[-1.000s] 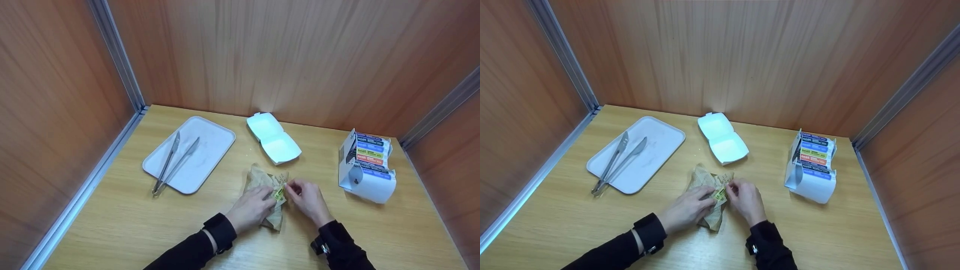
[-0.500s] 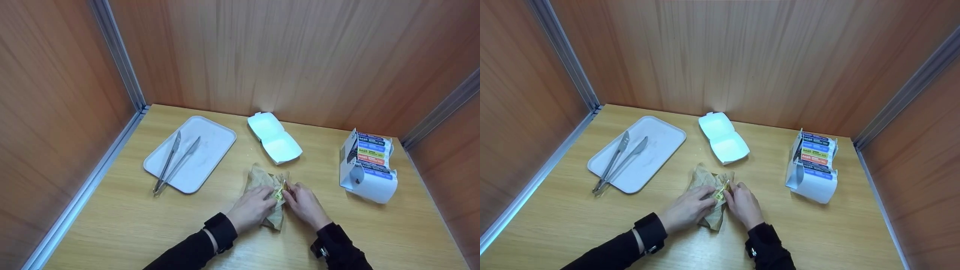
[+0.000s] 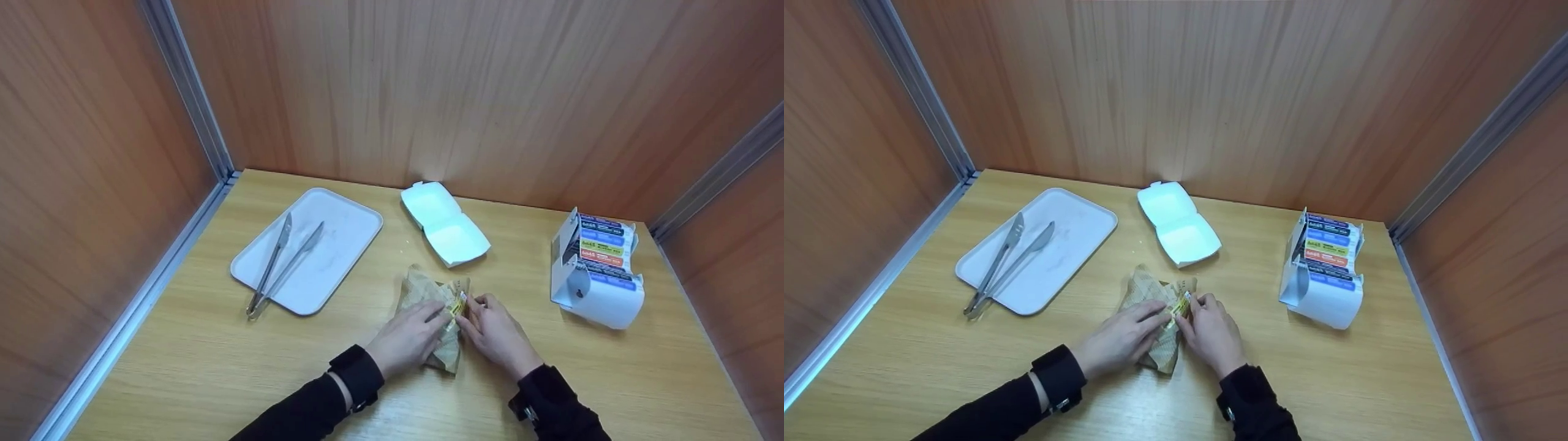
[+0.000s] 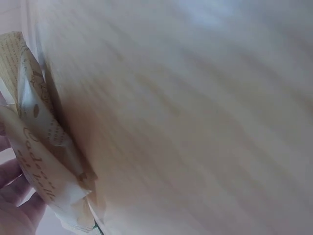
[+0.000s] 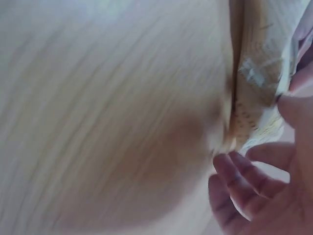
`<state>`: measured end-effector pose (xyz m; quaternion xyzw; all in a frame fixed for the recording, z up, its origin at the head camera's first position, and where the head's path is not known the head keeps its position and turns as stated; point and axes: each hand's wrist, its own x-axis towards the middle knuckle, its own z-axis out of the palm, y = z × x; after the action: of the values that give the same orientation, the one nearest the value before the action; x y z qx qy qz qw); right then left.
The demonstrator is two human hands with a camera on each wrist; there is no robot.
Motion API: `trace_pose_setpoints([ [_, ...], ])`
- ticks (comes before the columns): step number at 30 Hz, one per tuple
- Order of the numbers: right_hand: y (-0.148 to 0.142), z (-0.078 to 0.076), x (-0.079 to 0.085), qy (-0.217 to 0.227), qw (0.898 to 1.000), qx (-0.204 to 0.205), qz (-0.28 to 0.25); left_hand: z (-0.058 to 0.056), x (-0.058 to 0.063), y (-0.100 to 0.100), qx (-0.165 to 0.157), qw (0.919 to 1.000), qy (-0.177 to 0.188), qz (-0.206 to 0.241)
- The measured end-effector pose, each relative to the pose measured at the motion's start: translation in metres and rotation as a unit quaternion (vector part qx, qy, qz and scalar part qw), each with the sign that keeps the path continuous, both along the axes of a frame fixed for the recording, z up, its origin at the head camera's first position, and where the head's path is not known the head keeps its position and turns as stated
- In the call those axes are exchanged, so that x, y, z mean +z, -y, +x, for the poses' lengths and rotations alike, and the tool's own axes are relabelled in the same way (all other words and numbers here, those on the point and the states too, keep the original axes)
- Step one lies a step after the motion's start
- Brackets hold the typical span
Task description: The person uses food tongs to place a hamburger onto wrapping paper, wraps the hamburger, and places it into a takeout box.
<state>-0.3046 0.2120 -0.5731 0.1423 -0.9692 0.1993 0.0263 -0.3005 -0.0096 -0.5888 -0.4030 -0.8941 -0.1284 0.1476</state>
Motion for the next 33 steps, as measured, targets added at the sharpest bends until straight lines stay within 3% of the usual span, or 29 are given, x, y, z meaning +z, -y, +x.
trace_pose_setpoints([
  [3, 0.005, 0.007, 0.004, -0.01, 1.0, 0.006, -0.001, 0.0, 0.001, -0.001, 0.004, 1.0, 0.002, 0.0],
  [9, 0.01, 0.01, -0.004, 0.048, 0.995, 0.074, -0.051, -0.002, -0.001, 0.001, -0.009, 0.9989, -0.04, 0.021],
  [13, 0.009, 0.008, -0.006, 0.061, 0.991, 0.098, -0.067, -0.003, 0.0, 0.001, -0.012, 0.9985, -0.049, 0.021],
  [17, 0.008, 0.004, -0.002, 0.074, 0.989, 0.089, -0.088, -0.003, 0.004, 0.001, -0.001, 0.9998, -0.021, 0.002],
  [21, 0.008, -0.005, 0.004, 0.081, 0.989, 0.04, -0.115, -0.003, 0.009, 0.002, 0.017, 0.9996, 0.006, -0.021],
  [25, 0.006, -0.02, 0.01, 0.05, 0.992, 0.001, -0.112, -0.004, 0.012, 0.006, 0.035, 0.9986, 0.009, -0.038],
  [33, 0.009, -0.053, 0.018, -0.034, 0.998, 0.015, -0.046, -0.01, 0.017, 0.022, 0.067, 0.9961, 0.023, -0.053],
])
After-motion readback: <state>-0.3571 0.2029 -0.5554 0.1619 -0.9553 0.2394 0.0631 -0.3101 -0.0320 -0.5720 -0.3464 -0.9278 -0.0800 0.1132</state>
